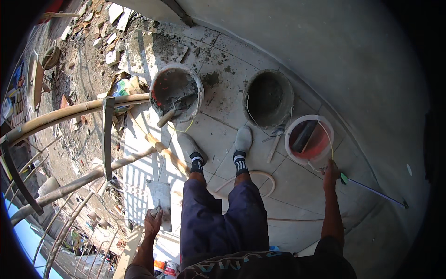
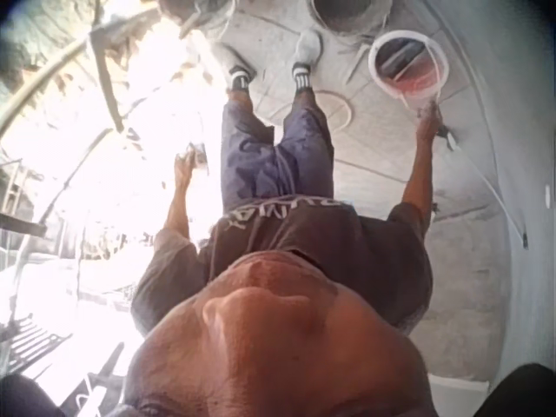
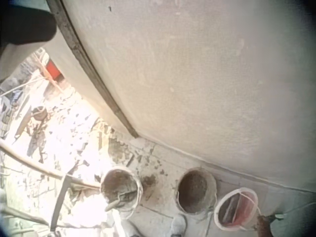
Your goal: The person scoops mortar from a bucket onto a hawk using a trowel. They then apply the mortar to a wall, spreading and smoothing it across the surface.
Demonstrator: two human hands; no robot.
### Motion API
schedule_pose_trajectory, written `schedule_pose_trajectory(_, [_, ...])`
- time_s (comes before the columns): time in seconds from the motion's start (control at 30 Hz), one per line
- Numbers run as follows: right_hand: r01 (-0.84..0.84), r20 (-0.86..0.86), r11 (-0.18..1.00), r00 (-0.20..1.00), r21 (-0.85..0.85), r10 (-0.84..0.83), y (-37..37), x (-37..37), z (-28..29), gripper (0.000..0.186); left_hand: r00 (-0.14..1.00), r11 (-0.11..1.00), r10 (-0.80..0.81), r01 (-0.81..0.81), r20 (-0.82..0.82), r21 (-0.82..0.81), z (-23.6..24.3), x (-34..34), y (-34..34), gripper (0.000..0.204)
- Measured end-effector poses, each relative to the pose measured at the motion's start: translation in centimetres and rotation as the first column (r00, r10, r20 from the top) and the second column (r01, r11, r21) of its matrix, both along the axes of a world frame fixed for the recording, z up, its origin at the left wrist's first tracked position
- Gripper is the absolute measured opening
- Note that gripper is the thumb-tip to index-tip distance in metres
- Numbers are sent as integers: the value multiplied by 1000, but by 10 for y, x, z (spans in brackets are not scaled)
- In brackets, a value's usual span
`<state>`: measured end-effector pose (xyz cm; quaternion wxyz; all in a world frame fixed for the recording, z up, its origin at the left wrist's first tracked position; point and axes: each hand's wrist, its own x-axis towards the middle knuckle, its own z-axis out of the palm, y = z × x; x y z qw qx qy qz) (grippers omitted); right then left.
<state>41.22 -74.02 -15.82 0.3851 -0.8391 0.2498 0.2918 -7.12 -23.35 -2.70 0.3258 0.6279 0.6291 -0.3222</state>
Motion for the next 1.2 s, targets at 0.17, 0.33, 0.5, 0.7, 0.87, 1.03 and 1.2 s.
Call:
schedule_pose_trajectory(0.17, [-109, 20, 993, 994, -49, 110, 71, -44, 88, 42, 969, 976, 216, -216, 117, -11, -18, -49, 0, 39])
schedule_pose_trajectory(0.33, [-266, -31, 964, 964, -25, 265, 154, -89, 169, 52, 951, 950, 306, -302, 44, -76, -30, -53, -1, 30])
schedule_pose_trajectory(0.5, [-609, -80, 787, 793, -104, 603, 219, -133, 206, 46, 883, 895, 445, -432, 148, -114, -54, -139, -4, 29])
schedule_pose_trajectory(0.7, [-718, -133, 693, 695, -70, 707, 322, -168, 206, 38, 839, 866, 500, -477, 216, -152, -28, -129, 15, 31])
schedule_pose_trajectory(0.87, [-823, -251, 565, 559, -54, 791, 412, -190, 164, 34, 698, 716, 698, -674, 158, -184, -34, -205, 7, 30])
schedule_pose_trajectory(1.03, [-968, -41, 96, 108, -232, 993, 441, -184, 101, 32, 475, 496, 868, -825, 145, -270, -30, -222, 9, 25])
schedule_pose_trajectory(1.2, [-980, 50, 79, 71, -182, 996, 511, -170, 71, 30, 432, 431, 901, -875, 46, -220, -33, -265, -6, 26])
